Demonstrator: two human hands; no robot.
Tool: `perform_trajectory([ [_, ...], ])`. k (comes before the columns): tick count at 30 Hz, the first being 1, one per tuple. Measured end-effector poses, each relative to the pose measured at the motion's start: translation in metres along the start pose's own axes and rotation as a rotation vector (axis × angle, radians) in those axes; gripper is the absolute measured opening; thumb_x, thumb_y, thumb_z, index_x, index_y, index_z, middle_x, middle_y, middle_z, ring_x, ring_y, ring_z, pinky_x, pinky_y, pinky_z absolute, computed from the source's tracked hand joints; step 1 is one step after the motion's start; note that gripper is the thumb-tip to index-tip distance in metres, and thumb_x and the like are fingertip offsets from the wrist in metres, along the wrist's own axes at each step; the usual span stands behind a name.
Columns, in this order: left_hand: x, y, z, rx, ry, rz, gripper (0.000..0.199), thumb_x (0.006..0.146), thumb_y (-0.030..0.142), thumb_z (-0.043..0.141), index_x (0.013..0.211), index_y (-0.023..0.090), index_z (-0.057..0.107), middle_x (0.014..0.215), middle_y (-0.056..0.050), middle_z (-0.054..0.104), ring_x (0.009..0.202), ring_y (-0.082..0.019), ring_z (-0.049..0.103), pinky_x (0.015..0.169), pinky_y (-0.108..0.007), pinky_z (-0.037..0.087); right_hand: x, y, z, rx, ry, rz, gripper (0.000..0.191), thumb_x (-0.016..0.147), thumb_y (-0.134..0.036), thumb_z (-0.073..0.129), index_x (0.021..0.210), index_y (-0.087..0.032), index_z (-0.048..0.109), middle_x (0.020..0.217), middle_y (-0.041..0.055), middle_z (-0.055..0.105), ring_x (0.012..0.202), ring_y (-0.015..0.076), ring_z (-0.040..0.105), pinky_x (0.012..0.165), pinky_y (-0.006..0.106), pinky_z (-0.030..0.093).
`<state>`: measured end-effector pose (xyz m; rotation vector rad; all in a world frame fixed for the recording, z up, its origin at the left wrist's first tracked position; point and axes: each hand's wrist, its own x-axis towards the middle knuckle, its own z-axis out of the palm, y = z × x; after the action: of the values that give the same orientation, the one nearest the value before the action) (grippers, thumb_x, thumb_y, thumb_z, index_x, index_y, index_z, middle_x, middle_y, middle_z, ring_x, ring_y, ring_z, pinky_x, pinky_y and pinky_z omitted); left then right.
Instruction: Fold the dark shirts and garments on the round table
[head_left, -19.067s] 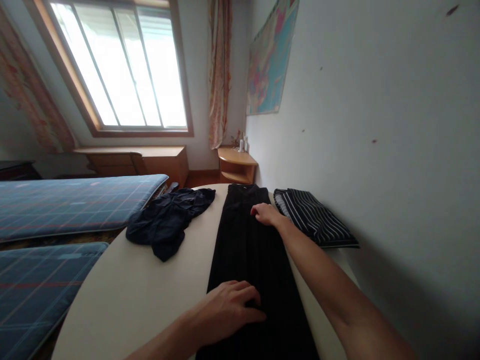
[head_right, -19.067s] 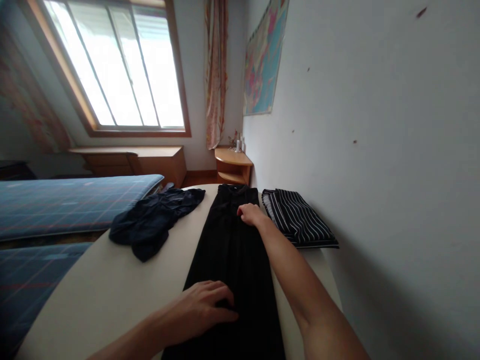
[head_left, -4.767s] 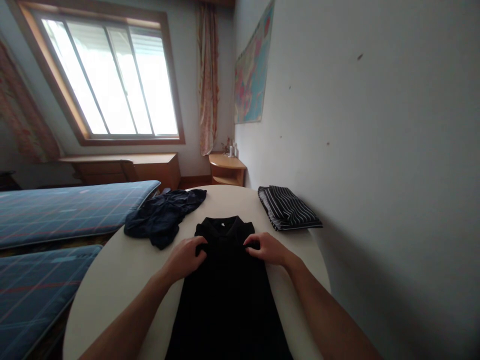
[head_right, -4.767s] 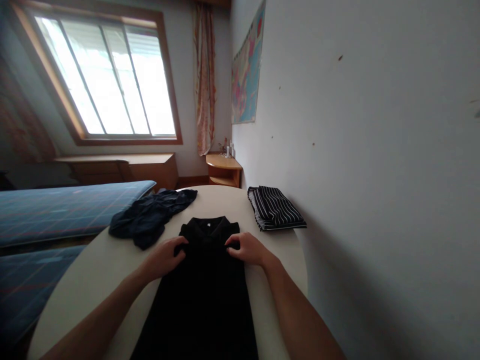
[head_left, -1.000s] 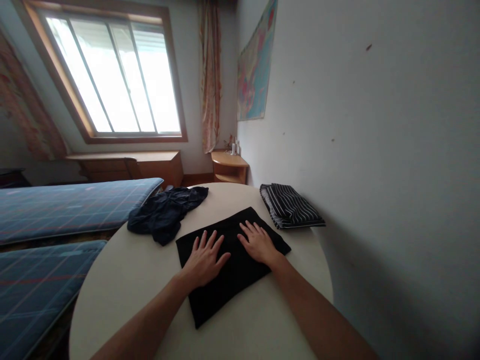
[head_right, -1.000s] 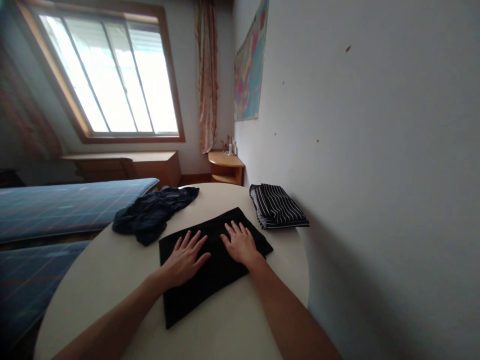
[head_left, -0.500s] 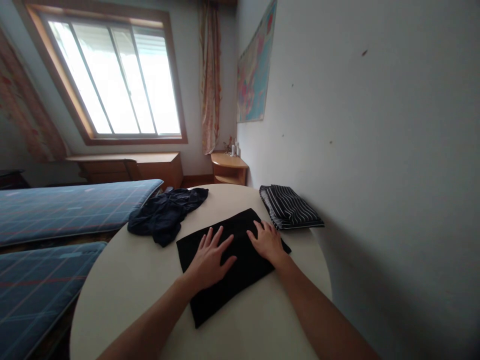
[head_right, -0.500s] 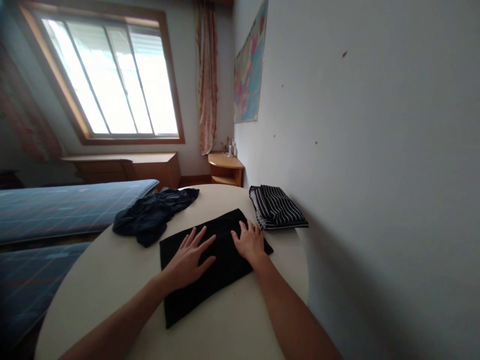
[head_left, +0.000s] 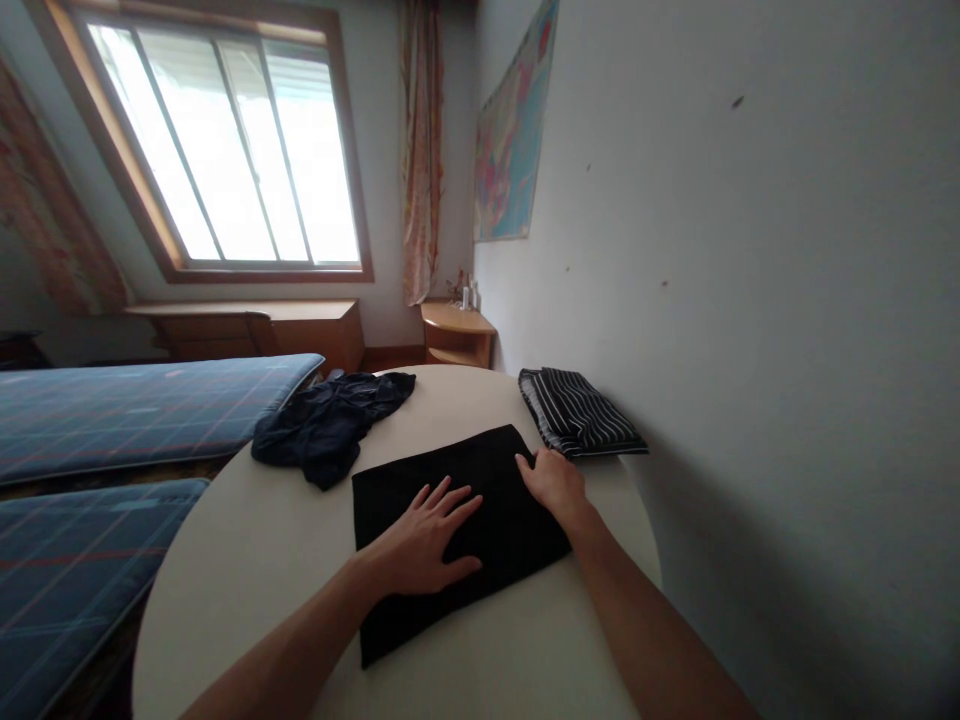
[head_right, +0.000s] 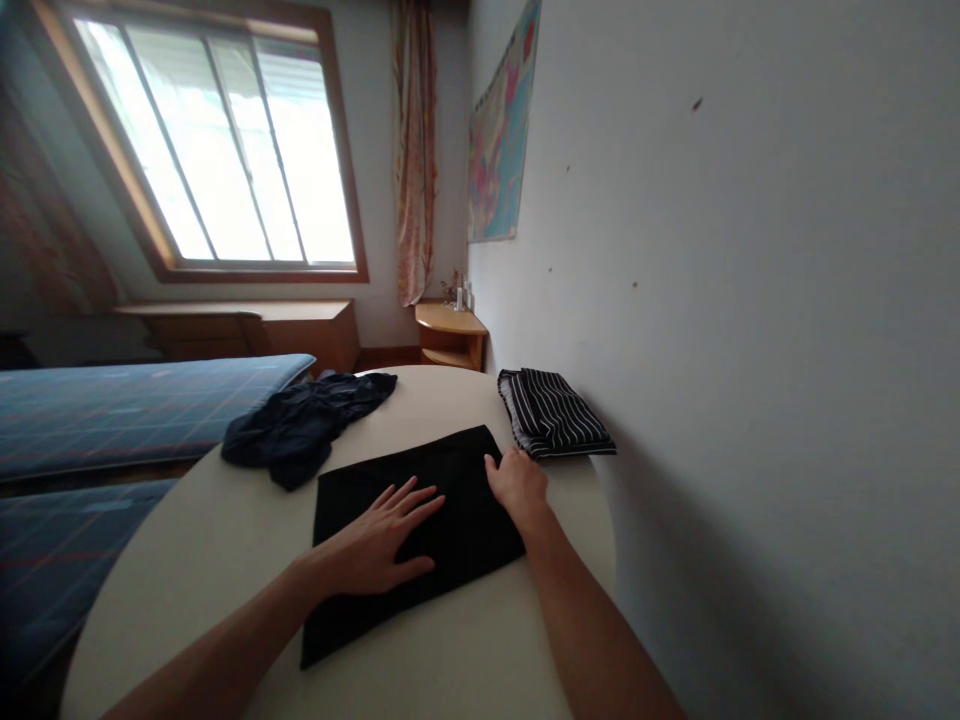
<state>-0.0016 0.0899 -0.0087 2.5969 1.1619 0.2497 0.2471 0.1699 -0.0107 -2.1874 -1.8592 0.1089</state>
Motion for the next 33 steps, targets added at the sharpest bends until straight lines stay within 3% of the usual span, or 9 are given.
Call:
perform_trajectory([
  [3, 0.002, 0.002, 0.004, 0.023, -0.018, -0.019, 0.08, 0.092, 0.064, 0.043, 0.157, 0.025, 0.018, 0.163, -0.008, 0.017, 0.149, -0.034, 0.01, 0.119, -0.058, 0.012, -0.002, 0.0, -0.003, -0.051, -0.042, 0.037, 0.053, 0.095, -0.052, 0.041, 0.106, -0.009, 0.07, 0.107, 0.0243, 0.07, 0.1, 0.033, 0.068, 0.083, 0.041, 0.049],
  [9, 0.002, 0.001, 0.001, 0.029, -0.05, -0.004, 0.083, 0.09, 0.066, 0.045, 0.156, 0.025, 0.019, 0.162, -0.008, 0.017, 0.149, -0.034, 0.01, 0.119, -0.057, 0.012, -0.001, 0.001, -0.004, -0.039, -0.053, 0.037, 0.053, 0.094, -0.052, 0.042, 0.103, -0.008, 0.07, 0.107, 0.0247, 0.07, 0.101, 0.0338, 0.068, 0.083, 0.039, 0.05],
  [14, 0.002, 0.002, 0.0, 0.035, -0.067, -0.014, 0.083, 0.089, 0.064, 0.047, 0.157, 0.025, 0.018, 0.163, -0.008, 0.014, 0.15, -0.034, 0.009, 0.119, -0.057, 0.011, 0.002, 0.001, 0.0, 0.084, -0.008, -0.002, 0.045, 0.094, -0.044, 0.047, 0.121, -0.01, 0.059, 0.105, 0.02, 0.072, 0.098, 0.0306, 0.069, 0.083, 0.037, 0.05],
  [18, 0.001, 0.001, 0.002, 0.049, -0.076, -0.005, 0.082, 0.091, 0.066, 0.043, 0.157, 0.026, 0.015, 0.163, -0.007, 0.01, 0.15, -0.033, 0.007, 0.12, -0.056, 0.009, 0.005, 0.007, 0.005, 0.214, 0.026, -0.168, 0.046, 0.093, -0.028, 0.051, 0.138, -0.019, 0.05, 0.117, 0.0127, 0.07, 0.104, 0.0251, 0.067, 0.091, 0.035, 0.048],
  [21, 0.001, 0.0, 0.003, 0.065, -0.084, -0.014, 0.082, 0.091, 0.067, 0.041, 0.157, 0.026, 0.015, 0.164, -0.005, 0.007, 0.15, -0.033, 0.005, 0.12, -0.055, 0.008, 0.009, 0.013, 0.006, 0.304, 0.029, -0.292, 0.04, 0.092, -0.02, 0.049, 0.13, -0.023, 0.061, 0.125, 0.0072, 0.067, 0.113, 0.021, 0.063, 0.1, 0.032, 0.045],
  [24, 0.002, -0.003, 0.004, 0.052, -0.062, 0.006, 0.079, 0.091, 0.068, 0.04, 0.156, 0.029, 0.018, 0.163, -0.003, 0.01, 0.15, -0.033, 0.007, 0.12, -0.055, 0.009, 0.012, 0.017, 0.003, 0.337, 0.023, -0.307, 0.034, 0.092, -0.016, 0.048, 0.117, -0.02, 0.071, 0.121, 0.007, 0.07, 0.114, 0.0204, 0.063, 0.103, 0.031, 0.044],
  [29, 0.008, -0.008, 0.011, 0.041, 0.032, -0.009, 0.073, 0.095, 0.066, 0.035, 0.156, 0.03, 0.019, 0.163, -0.002, 0.018, 0.15, -0.031, 0.012, 0.121, -0.051, 0.012, 0.014, 0.02, -0.001, 0.336, 0.05, -0.288, 0.035, 0.09, -0.016, 0.05, 0.119, -0.016, 0.07, 0.12, 0.0094, 0.07, 0.113, 0.0215, 0.064, 0.103, 0.031, 0.044],
  [33, 0.01, -0.012, 0.015, 0.054, 0.09, -0.083, 0.065, 0.098, 0.063, 0.027, 0.154, 0.028, 0.029, 0.16, -0.003, 0.027, 0.15, -0.03, 0.014, 0.12, -0.051, 0.012, 0.015, 0.018, -0.006, 0.357, 0.078, -0.317, 0.035, 0.09, -0.018, 0.051, 0.12, -0.015, 0.07, 0.119, 0.0102, 0.07, 0.112, 0.0215, 0.064, 0.103, 0.032, 0.044],
])
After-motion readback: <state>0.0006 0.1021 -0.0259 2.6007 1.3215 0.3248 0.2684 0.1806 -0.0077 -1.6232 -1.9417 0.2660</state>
